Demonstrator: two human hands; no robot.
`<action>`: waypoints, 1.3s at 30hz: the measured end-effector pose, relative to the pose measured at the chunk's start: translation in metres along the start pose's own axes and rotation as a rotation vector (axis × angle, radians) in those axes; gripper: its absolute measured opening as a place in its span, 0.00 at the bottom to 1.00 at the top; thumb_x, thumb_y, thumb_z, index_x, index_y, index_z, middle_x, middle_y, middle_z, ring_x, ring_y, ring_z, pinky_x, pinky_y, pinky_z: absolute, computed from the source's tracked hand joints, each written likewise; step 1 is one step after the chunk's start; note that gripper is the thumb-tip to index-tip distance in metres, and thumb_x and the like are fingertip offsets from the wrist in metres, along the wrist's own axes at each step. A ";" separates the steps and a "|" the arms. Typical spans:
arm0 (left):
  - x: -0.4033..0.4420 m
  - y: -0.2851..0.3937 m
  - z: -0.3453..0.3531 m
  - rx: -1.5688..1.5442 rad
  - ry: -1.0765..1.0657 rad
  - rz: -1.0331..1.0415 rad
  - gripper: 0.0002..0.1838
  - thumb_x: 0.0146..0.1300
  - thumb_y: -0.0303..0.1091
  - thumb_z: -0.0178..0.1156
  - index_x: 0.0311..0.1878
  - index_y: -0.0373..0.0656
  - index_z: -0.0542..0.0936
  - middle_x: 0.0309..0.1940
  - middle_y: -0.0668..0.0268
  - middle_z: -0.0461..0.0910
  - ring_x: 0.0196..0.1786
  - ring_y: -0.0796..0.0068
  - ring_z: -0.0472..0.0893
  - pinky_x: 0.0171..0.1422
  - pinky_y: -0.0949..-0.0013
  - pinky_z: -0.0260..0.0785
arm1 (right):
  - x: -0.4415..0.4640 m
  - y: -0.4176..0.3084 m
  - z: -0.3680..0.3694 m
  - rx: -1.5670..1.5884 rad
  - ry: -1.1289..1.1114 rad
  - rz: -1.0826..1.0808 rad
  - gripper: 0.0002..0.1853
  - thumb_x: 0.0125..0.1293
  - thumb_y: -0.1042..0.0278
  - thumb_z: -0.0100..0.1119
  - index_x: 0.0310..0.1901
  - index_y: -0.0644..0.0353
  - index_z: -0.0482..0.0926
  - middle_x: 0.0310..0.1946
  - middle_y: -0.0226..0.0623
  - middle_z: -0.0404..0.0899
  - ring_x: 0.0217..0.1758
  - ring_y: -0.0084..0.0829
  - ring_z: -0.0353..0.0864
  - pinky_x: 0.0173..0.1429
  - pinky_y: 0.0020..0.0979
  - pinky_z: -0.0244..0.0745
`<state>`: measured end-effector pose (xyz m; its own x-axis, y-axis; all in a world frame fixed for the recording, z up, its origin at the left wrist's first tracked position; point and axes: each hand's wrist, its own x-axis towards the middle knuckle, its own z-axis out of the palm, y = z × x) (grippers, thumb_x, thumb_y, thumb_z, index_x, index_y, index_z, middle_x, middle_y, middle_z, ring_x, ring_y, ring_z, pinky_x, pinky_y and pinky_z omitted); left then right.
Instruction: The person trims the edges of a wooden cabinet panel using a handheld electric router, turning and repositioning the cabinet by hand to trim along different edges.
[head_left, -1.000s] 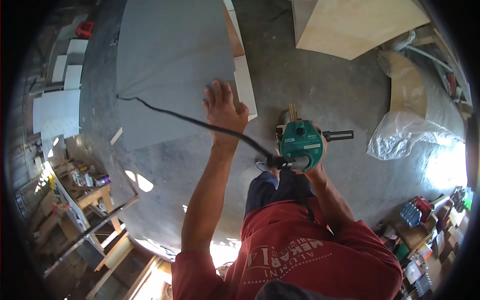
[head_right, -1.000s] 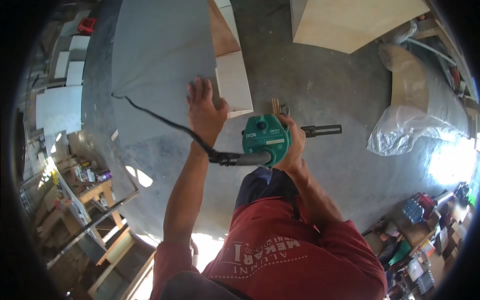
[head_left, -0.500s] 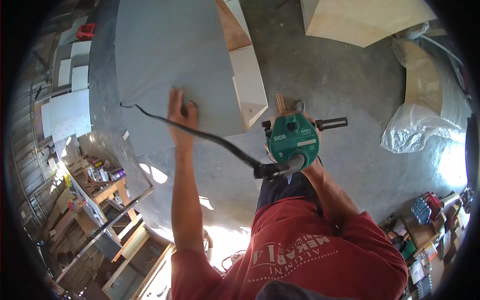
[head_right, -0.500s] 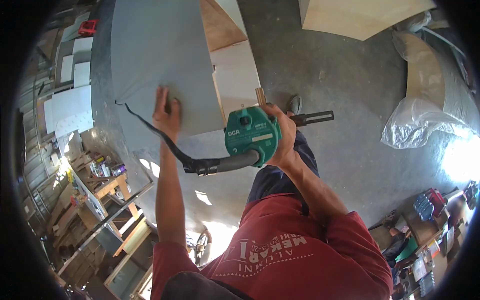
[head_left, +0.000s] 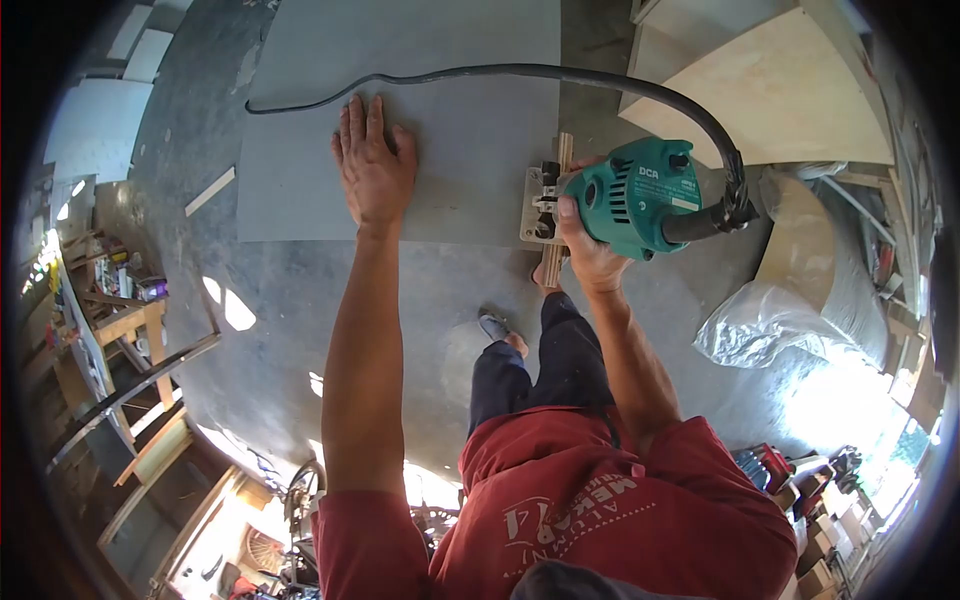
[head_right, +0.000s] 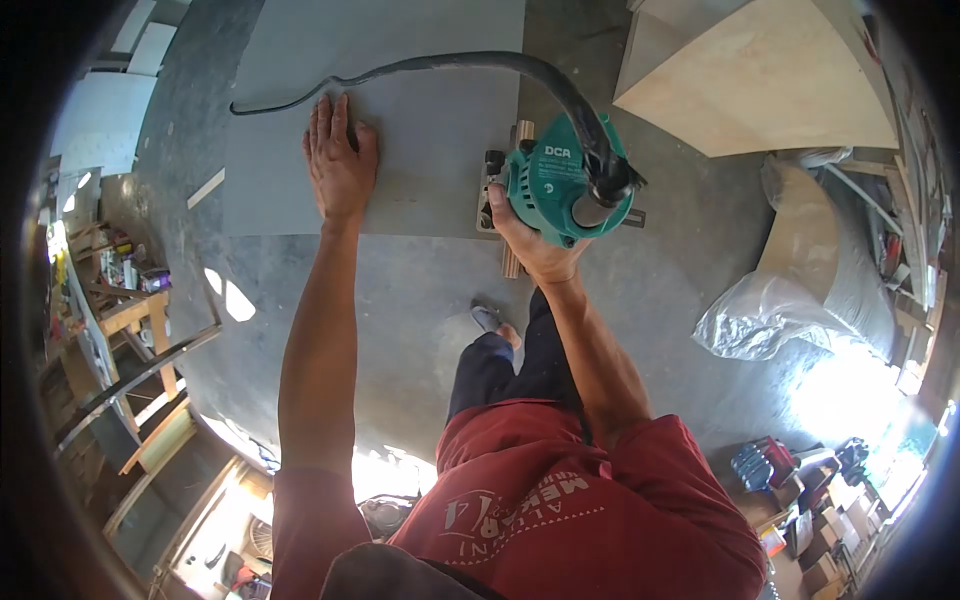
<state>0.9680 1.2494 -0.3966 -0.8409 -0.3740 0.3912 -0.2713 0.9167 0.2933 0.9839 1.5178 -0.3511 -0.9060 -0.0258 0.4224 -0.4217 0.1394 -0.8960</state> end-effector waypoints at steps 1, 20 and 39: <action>0.000 0.001 0.000 0.007 -0.001 -0.003 0.27 0.75 0.41 0.50 0.73 0.42 0.74 0.77 0.51 0.68 0.81 0.53 0.64 0.85 0.47 0.53 | 0.000 -0.001 0.003 -0.019 0.023 0.001 0.19 0.62 0.68 0.76 0.50 0.63 0.79 0.48 0.38 0.83 0.48 0.30 0.82 0.53 0.33 0.78; 0.001 0.008 0.000 0.050 0.024 -0.034 0.26 0.75 0.40 0.50 0.74 0.46 0.73 0.77 0.55 0.69 0.80 0.52 0.66 0.84 0.45 0.55 | 0.078 0.038 0.032 0.068 0.078 -0.182 0.27 0.62 0.73 0.76 0.57 0.70 0.72 0.44 0.43 0.84 0.43 0.32 0.84 0.49 0.33 0.82; 0.007 0.018 -0.013 0.115 -0.149 -0.112 0.28 0.76 0.37 0.47 0.78 0.48 0.69 0.81 0.58 0.63 0.82 0.52 0.62 0.85 0.45 0.53 | 0.253 0.110 0.076 0.074 0.214 -0.257 0.24 0.56 0.73 0.80 0.51 0.69 0.78 0.43 0.39 0.84 0.44 0.30 0.83 0.52 0.32 0.81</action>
<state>0.9634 1.2615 -0.3771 -0.8601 -0.4572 0.2262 -0.4112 0.8838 0.2230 0.7058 1.4509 -0.3528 -0.7450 0.1589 0.6478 -0.6437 0.0834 -0.7607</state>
